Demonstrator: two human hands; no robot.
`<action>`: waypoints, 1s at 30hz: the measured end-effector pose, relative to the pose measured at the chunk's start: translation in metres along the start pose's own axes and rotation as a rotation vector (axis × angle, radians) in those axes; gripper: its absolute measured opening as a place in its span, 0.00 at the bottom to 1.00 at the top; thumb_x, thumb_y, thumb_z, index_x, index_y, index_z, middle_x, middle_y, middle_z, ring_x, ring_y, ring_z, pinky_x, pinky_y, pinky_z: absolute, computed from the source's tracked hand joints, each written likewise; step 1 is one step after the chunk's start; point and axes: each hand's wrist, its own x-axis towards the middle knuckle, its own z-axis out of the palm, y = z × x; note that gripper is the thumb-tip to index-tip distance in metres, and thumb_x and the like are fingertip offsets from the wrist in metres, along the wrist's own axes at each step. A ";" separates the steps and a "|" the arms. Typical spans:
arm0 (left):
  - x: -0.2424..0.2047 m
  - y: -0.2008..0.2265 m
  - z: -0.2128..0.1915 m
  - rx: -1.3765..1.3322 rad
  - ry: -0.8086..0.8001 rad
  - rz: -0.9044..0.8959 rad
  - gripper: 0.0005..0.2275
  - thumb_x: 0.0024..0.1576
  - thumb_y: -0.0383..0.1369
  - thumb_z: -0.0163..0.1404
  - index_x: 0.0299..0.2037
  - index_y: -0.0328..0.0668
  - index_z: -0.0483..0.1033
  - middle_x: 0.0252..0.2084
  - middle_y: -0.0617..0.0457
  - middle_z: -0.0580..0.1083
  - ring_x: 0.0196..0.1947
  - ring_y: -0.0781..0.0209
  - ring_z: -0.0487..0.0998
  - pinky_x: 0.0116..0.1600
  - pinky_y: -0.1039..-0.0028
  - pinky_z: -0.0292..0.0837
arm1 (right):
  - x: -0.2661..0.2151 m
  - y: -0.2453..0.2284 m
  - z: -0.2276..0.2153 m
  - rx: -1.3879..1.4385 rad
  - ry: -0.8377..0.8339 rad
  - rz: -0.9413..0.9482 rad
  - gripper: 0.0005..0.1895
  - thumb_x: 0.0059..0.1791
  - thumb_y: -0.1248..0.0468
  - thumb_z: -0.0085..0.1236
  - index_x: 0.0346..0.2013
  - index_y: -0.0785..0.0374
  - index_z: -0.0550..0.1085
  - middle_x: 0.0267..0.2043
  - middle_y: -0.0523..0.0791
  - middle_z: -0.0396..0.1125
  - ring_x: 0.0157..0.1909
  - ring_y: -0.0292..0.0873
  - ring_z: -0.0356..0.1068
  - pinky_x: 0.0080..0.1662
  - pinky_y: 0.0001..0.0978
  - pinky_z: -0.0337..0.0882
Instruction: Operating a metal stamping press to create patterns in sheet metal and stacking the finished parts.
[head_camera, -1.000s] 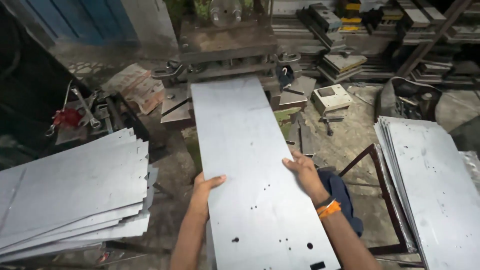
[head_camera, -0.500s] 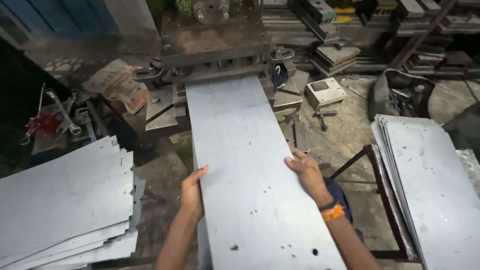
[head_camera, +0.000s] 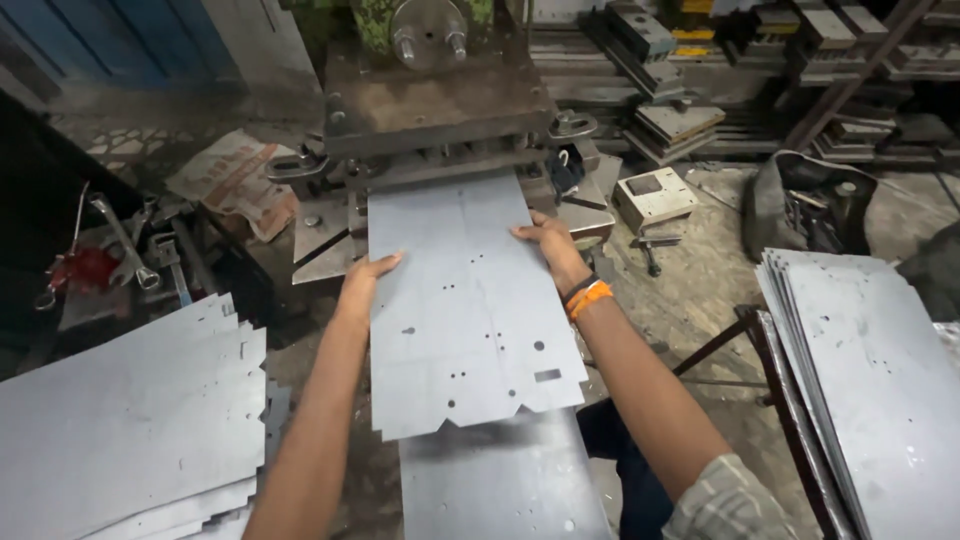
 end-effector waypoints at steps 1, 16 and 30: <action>0.006 0.004 0.002 0.002 0.001 0.002 0.23 0.44 0.35 0.67 0.53 0.54 0.81 0.44 0.50 0.81 0.42 0.58 0.82 0.51 0.68 0.75 | 0.012 0.003 -0.001 0.002 -0.001 -0.001 0.27 0.41 0.66 0.65 0.55 0.60 0.76 0.36 0.45 0.75 0.36 0.39 0.78 0.39 0.29 0.76; 0.063 -0.013 -0.001 0.171 0.198 0.079 0.24 0.39 0.39 0.73 0.47 0.46 0.84 0.42 0.47 0.81 0.42 0.56 0.83 0.47 0.68 0.77 | 0.041 0.003 0.004 -0.180 0.124 -0.127 0.14 0.38 0.63 0.73 0.38 0.56 0.83 0.29 0.39 0.73 0.32 0.31 0.72 0.38 0.21 0.68; 0.064 -0.016 0.008 0.088 0.182 0.022 0.26 0.38 0.37 0.74 0.48 0.43 0.83 0.40 0.47 0.81 0.38 0.53 0.84 0.43 0.67 0.79 | 0.050 0.010 -0.016 -0.147 0.122 -0.130 0.19 0.37 0.63 0.75 0.41 0.58 0.83 0.33 0.42 0.75 0.36 0.34 0.72 0.43 0.24 0.70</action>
